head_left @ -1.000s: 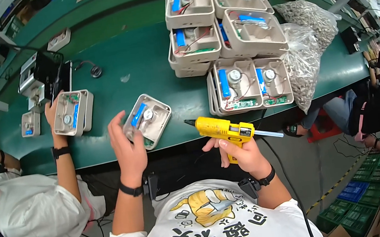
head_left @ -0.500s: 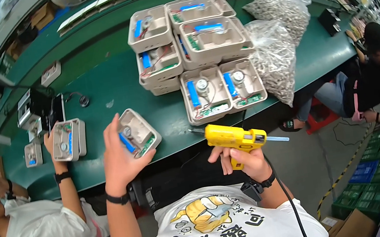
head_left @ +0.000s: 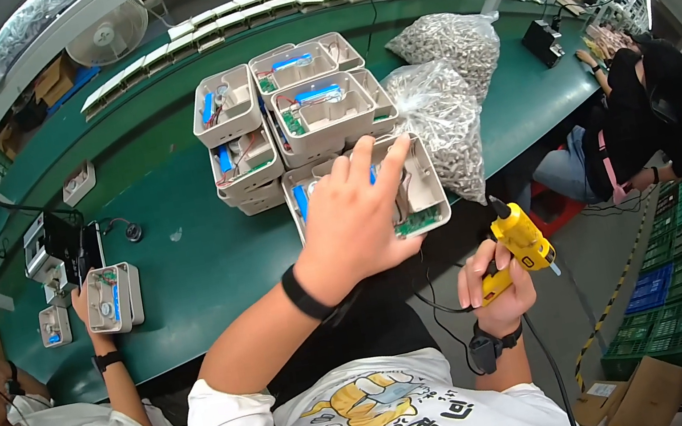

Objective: The person assembles electronic devices by picking up a plastic housing, inserting a battery, and applying adhesive with a glue gun. They then place the completed assembly onto a stack and repeat the process.

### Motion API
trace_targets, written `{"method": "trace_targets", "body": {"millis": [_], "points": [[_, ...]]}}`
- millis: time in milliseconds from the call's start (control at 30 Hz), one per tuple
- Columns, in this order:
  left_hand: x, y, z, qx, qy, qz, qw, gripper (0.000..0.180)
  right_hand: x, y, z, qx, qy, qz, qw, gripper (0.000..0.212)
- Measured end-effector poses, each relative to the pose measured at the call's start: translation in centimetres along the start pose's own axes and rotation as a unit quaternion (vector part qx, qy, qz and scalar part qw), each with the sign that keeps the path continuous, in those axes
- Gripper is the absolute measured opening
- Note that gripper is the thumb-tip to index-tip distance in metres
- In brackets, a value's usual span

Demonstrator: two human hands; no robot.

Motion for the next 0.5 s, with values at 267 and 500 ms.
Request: {"method": "trace_targets", "body": {"millis": [267,500], "points": [[-0.2,2.3,0.3,0.064,-0.036,0.054,0.996,0.096,-0.7,-2.1,-1.7,0.038,0.002,-0.017,0.999,0.024],[-1.2,1.9,-1.9,0.076,-0.013,0.036,0.996,0.079,2.0,-1.3,-0.3,0.01,0.037,-0.008,0.999,0.025]]}}
Point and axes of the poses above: each hand's wrist, its own z-axis towards the middle knuckle, its own y-axis out of the palm, x = y × z, the point moved 10 cm from there along z, towards the middle knuckle, and after that the axes turned 7 degrees about z, right-handed, at the moved point
